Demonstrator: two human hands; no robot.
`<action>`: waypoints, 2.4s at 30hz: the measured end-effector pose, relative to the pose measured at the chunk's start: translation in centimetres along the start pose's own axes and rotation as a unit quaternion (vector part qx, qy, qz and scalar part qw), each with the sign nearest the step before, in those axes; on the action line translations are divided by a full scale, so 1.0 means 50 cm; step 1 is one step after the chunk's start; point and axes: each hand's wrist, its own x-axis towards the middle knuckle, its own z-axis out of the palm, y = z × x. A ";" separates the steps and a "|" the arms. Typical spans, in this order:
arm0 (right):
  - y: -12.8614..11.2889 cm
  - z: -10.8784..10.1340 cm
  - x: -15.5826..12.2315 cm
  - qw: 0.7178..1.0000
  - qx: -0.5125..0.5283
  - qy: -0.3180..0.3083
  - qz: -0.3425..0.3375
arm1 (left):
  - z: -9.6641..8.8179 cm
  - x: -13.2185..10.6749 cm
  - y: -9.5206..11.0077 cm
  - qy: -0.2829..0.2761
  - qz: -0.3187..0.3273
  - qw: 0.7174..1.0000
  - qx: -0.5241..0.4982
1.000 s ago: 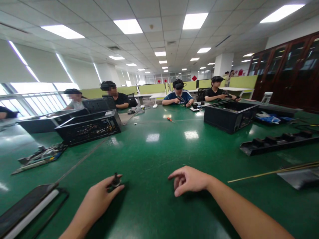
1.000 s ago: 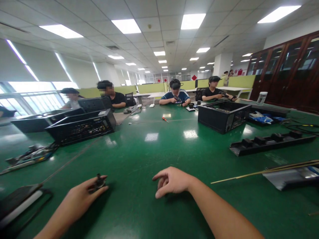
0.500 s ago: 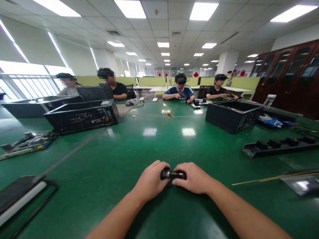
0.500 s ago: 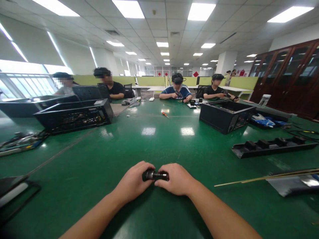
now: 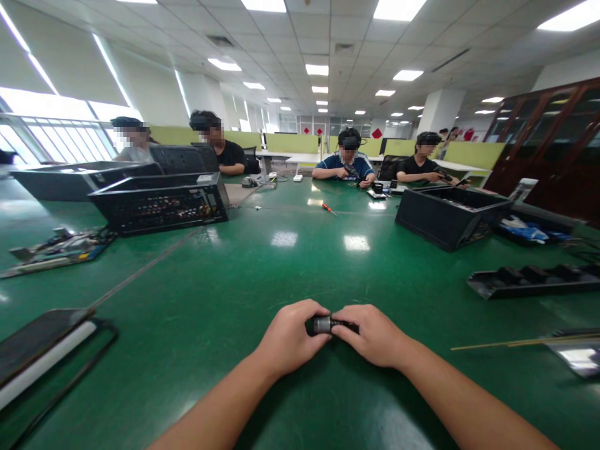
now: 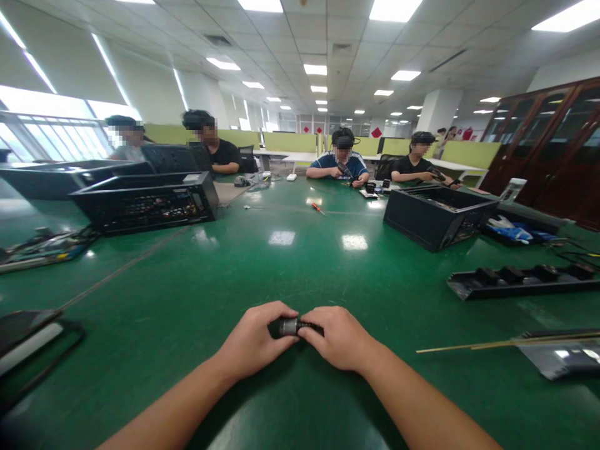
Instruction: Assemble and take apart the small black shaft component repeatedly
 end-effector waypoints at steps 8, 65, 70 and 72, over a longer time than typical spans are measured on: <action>-0.001 -0.008 -0.004 1.000 -0.027 0.004 -0.009 | 0.004 -0.001 0.005 0.018 0.004 1.000 -0.011; 0.000 -0.025 -0.010 0.998 -0.059 0.009 -0.021 | -0.001 -0.001 0.001 0.057 0.037 0.998 -0.009; 0.000 -0.025 -0.008 0.998 -0.058 0.008 -0.020 | -0.001 -0.003 -0.001 0.061 0.040 0.997 -0.007; 0.000 -0.025 -0.008 0.998 -0.055 0.009 -0.018 | -0.001 -0.003 -0.002 0.062 0.040 0.997 -0.006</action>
